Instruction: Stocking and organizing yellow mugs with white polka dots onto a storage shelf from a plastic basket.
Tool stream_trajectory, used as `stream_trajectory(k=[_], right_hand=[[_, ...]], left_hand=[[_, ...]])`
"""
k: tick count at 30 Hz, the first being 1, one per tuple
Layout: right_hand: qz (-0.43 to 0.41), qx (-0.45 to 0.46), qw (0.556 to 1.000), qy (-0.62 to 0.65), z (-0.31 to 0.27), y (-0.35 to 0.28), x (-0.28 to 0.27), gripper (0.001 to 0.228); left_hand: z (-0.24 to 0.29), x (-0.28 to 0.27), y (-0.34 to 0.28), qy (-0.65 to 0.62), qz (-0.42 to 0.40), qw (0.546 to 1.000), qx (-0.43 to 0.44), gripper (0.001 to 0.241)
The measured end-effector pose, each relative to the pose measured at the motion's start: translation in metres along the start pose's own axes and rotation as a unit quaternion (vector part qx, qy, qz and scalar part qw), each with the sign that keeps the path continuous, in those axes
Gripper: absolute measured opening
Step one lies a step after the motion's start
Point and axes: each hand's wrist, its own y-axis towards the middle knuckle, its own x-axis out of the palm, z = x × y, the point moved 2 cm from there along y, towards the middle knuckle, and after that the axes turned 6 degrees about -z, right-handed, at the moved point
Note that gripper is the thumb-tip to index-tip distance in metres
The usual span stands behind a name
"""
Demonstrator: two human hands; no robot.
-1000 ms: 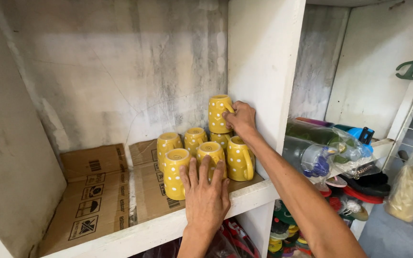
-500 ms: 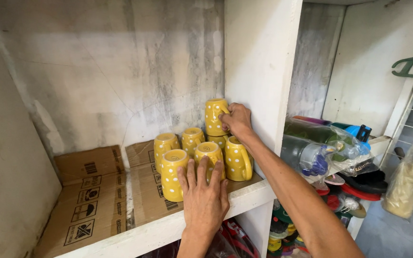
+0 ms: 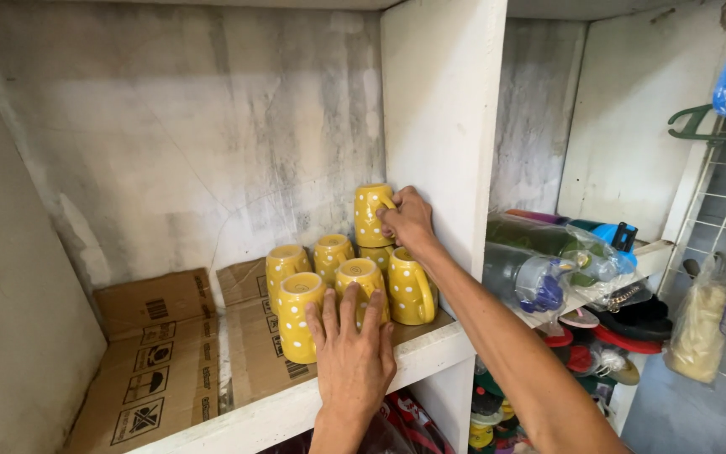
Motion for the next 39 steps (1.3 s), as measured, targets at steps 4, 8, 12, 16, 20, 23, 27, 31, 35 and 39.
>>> stream_trajectory(k=[4, 8, 12, 16, 20, 23, 27, 31, 35, 39], right_hand=[[0.011, -0.012, 1.0, 0.002, -0.006, -0.007, 0.001, 0.024], [0.012, 0.001, 1.0, 0.019, -0.002, -0.003, 0.002, 0.019], [0.002, -0.016, 0.998, 0.054, 0.012, 0.011, 0.008, 0.016], [-0.001, 0.073, 0.996, 0.042, -0.001, 0.002, 0.007, 0.017], [-0.006, 0.054, 0.998, 0.027, 0.004, 0.005, 0.007, 0.02], [-0.001, 0.035, 0.999, 0.018, 0.007, 0.007, 0.006, 0.021], [0.002, 0.009, 1.0, 0.008, 0.007, 0.007, 0.006, 0.023], [0.012, 0.003, 1.0, -0.022, 0.0, -0.001, 0.003, 0.025], [0.0, -0.034, 0.997, -0.066, -0.007, -0.01, 0.003, 0.03], [0.03, -0.12, 0.98, -0.155, 0.002, -0.002, 0.003, 0.03]], left_hand=[[0.001, 0.001, 0.0, 0.006, 0.004, 1.0, 0.004, 0.05], [0.001, 0.0, 0.0, 0.008, -0.003, 1.0, 0.0, 0.051], [0.0, 0.002, 0.0, 0.008, -0.007, 1.0, -0.003, 0.051], [0.001, 0.001, 0.0, 0.008, -0.005, 1.0, -0.004, 0.051], [0.001, 0.0, 0.0, 0.006, -0.003, 1.0, -0.003, 0.051], [0.001, 0.0, 0.0, 0.002, -0.001, 1.0, 0.0, 0.052], [0.001, -0.001, 0.0, 0.0, -0.004, 1.0, 0.002, 0.052], [0.002, -0.002, 0.001, 0.0, -0.006, 1.0, 0.002, 0.052], [0.002, -0.003, 0.001, 0.0, -0.006, 1.0, 0.002, 0.052], [0.002, -0.002, 0.0, 0.001, -0.005, 1.0, 0.002, 0.051]])
